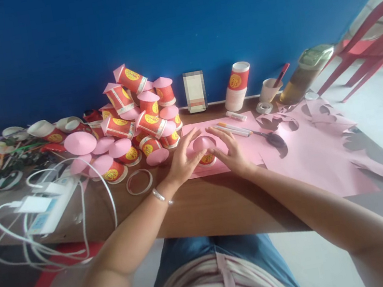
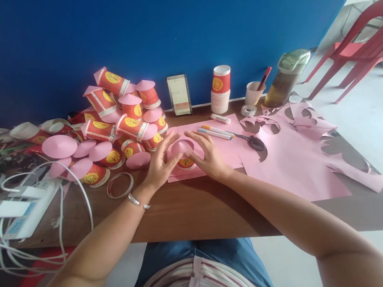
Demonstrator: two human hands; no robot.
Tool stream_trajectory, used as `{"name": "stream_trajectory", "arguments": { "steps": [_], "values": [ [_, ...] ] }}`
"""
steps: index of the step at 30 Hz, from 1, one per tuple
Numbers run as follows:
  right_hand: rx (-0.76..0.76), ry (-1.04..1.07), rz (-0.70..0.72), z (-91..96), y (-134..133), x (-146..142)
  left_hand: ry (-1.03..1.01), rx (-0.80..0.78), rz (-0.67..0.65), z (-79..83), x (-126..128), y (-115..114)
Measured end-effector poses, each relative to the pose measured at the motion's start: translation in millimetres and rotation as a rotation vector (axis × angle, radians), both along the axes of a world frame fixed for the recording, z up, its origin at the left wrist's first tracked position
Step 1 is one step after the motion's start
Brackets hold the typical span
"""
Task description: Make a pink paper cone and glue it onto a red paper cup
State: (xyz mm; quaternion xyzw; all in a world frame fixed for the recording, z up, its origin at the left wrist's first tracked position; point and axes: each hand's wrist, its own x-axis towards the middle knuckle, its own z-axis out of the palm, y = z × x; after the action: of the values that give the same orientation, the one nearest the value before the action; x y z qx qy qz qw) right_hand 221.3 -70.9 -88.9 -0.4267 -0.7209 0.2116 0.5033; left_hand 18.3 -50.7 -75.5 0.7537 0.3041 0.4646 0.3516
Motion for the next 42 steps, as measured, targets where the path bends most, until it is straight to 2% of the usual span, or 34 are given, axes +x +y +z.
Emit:
{"name": "stream_trajectory", "arguments": {
  "steps": [5, 16, 24, 30, 33, 36, 42],
  "values": [
    [-0.038, 0.060, 0.037, 1.0, -3.9, -1.9, -0.017, -0.018, -0.038, -0.5, -0.3, 1.2],
    [-0.121, 0.067, 0.025, 4.8, -6.5, -1.4, 0.006, -0.097, -0.026, 7.4, -2.4, 1.5],
    [-0.045, 0.168, 0.025, 2.9, -5.5, 0.6, -0.022, -0.076, -0.003, 8.4, -1.8, -0.6],
    [0.029, 0.007, -0.058, 6.0, -6.8, 2.7, -0.016, -0.036, 0.039, 5.3, -1.7, -0.3],
    [0.077, -0.140, -0.026, 4.1, -8.4, -0.4, 0.013, -0.012, 0.057, 5.1, -1.3, -0.7],
    [0.061, -0.226, 0.022, 0.6, -10.4, -5.3, 0.015, -0.041, 0.056, 5.7, -1.0, -1.1],
    [0.046, -0.244, 0.048, -4.9, -12.2, -9.4, 0.004, -0.084, 0.049, 5.7, -1.3, -0.3]
  ]
}}
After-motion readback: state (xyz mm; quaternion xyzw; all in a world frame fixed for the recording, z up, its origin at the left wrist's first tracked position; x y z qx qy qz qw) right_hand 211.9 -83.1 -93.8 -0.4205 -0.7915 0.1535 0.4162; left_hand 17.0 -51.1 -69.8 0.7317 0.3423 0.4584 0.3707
